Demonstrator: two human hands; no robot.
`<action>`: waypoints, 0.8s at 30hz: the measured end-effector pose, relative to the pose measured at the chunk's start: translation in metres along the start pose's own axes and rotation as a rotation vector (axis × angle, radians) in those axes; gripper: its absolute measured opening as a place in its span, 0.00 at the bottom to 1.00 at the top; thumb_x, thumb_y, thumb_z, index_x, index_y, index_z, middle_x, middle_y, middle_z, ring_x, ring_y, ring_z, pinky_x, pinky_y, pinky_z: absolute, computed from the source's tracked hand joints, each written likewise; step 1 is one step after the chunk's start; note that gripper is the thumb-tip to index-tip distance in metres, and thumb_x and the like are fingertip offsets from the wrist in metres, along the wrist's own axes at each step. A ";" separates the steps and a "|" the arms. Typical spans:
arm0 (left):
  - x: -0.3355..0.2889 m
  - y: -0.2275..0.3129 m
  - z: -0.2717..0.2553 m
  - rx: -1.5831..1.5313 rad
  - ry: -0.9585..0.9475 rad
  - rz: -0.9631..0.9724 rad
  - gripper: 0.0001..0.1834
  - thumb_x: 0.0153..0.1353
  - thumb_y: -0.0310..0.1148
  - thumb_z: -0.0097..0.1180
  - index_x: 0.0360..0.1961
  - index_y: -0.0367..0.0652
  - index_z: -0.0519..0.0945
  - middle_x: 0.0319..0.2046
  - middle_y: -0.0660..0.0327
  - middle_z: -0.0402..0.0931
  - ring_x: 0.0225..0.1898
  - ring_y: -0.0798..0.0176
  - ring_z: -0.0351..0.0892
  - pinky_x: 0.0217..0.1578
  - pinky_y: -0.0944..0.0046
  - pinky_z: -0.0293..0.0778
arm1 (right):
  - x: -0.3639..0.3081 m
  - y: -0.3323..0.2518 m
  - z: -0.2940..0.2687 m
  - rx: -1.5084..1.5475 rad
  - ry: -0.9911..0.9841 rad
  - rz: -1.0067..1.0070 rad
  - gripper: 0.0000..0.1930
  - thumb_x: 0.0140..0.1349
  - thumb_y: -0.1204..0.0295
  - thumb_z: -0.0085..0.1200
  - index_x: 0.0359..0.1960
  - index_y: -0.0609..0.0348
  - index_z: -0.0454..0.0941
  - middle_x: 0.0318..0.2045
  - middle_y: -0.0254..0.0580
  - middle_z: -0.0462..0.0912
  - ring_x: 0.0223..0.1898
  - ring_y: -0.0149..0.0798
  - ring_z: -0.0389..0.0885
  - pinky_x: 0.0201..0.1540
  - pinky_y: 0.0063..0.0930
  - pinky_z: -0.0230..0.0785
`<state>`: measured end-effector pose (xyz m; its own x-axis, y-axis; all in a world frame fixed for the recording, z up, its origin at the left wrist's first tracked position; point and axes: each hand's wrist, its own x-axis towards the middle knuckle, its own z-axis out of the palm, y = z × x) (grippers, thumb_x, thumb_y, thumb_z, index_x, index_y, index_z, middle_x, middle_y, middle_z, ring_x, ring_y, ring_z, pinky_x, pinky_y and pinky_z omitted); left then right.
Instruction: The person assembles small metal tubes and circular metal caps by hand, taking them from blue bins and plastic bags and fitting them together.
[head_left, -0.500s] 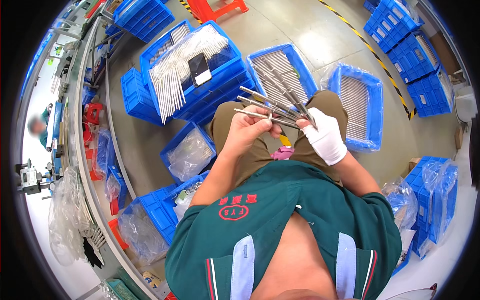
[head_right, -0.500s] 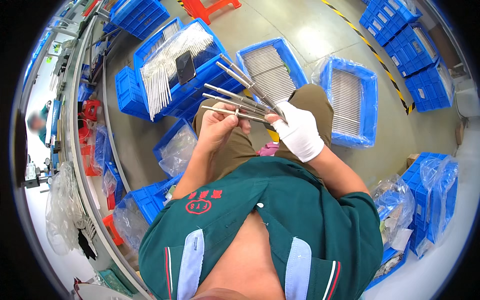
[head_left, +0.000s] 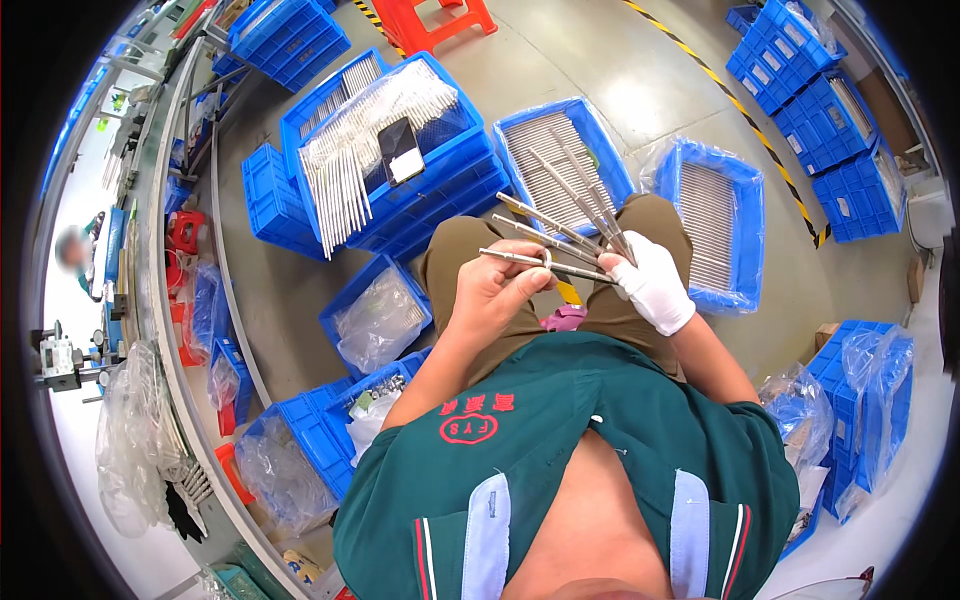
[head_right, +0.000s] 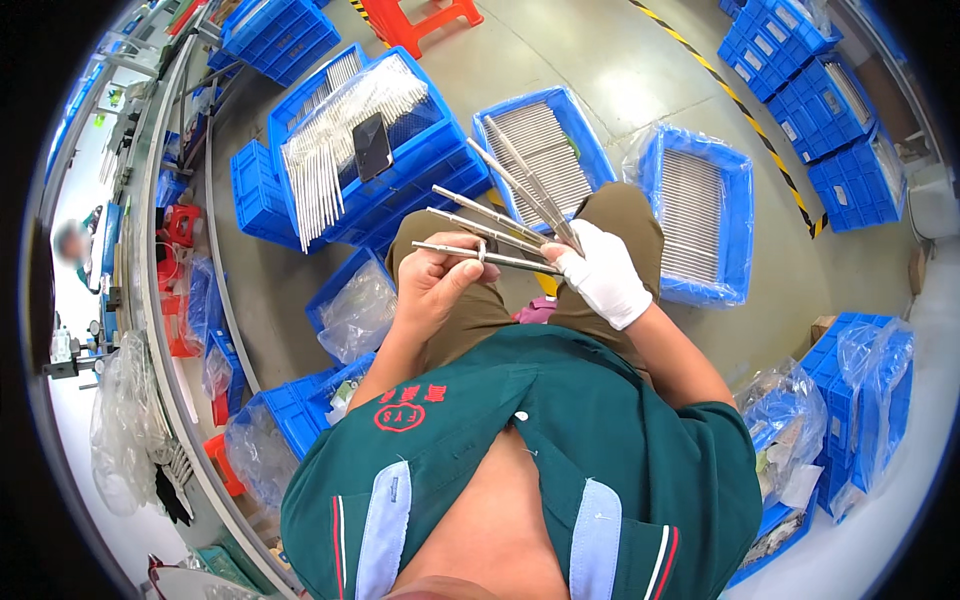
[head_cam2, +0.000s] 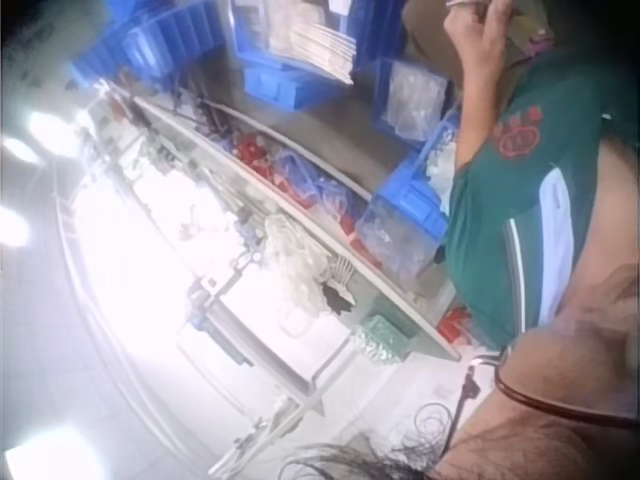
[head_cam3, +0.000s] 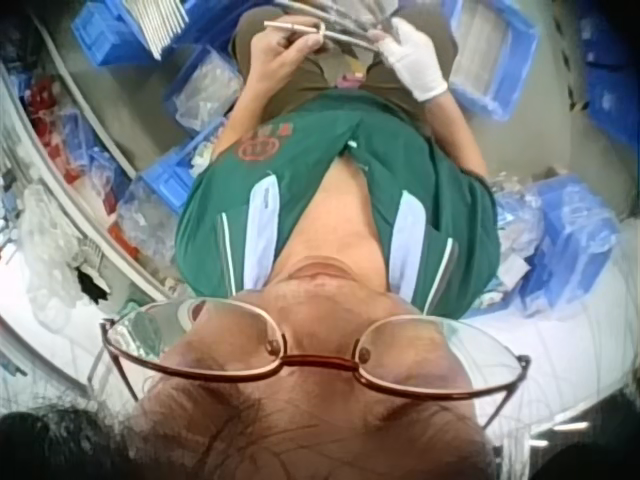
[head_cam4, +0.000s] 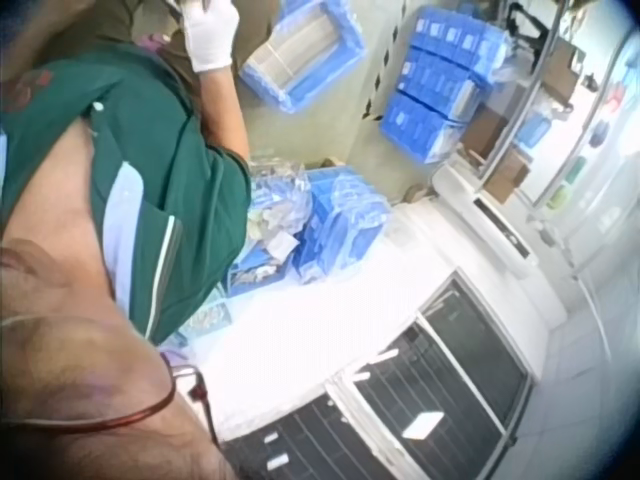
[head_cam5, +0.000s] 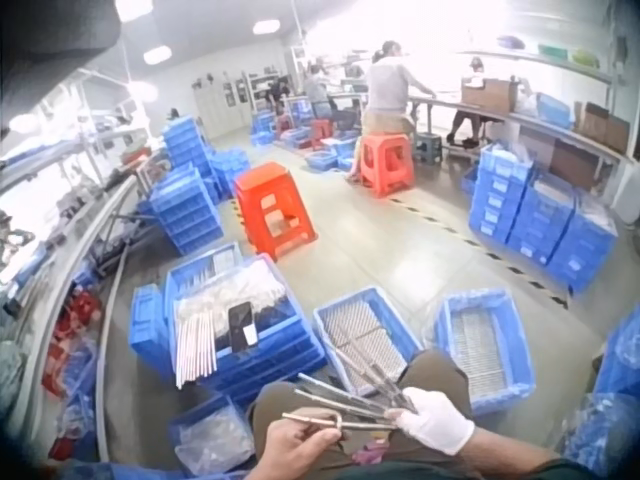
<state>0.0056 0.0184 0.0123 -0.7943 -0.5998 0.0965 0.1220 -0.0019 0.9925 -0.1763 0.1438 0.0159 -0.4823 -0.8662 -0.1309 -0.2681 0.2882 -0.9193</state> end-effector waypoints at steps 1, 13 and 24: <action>0.000 0.001 0.000 -0.010 -0.011 -0.018 0.14 0.58 0.28 0.54 0.43 0.30 0.70 0.30 0.51 0.78 0.30 0.63 0.79 0.33 0.67 0.76 | -0.001 -0.002 -0.001 0.003 -0.014 0.025 0.10 0.55 0.67 0.54 0.29 0.62 0.73 0.17 0.41 0.73 0.20 0.33 0.71 0.26 0.27 0.64; 0.014 0.001 -0.003 -0.274 0.036 -0.200 0.12 0.54 0.24 0.57 0.39 0.31 0.73 0.26 0.54 0.78 0.25 0.67 0.78 0.25 0.70 0.74 | 0.004 -0.005 0.012 -0.115 0.163 -0.178 0.08 0.55 0.69 0.54 0.29 0.60 0.72 0.18 0.45 0.74 0.20 0.42 0.75 0.24 0.30 0.65; 0.009 0.022 -0.072 -0.112 0.314 0.074 0.15 0.61 0.37 0.50 0.36 0.31 0.73 0.20 0.56 0.74 0.20 0.67 0.74 0.23 0.72 0.71 | 0.002 0.024 -0.013 -0.188 0.155 -0.050 0.11 0.57 0.65 0.52 0.29 0.62 0.73 0.18 0.47 0.75 0.21 0.42 0.75 0.27 0.31 0.66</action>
<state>0.0440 -0.0443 0.0297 -0.5608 -0.8187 0.1232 0.2507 -0.0261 0.9677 -0.1941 0.1542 -0.0012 -0.5830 -0.8123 -0.0149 -0.4383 0.3299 -0.8361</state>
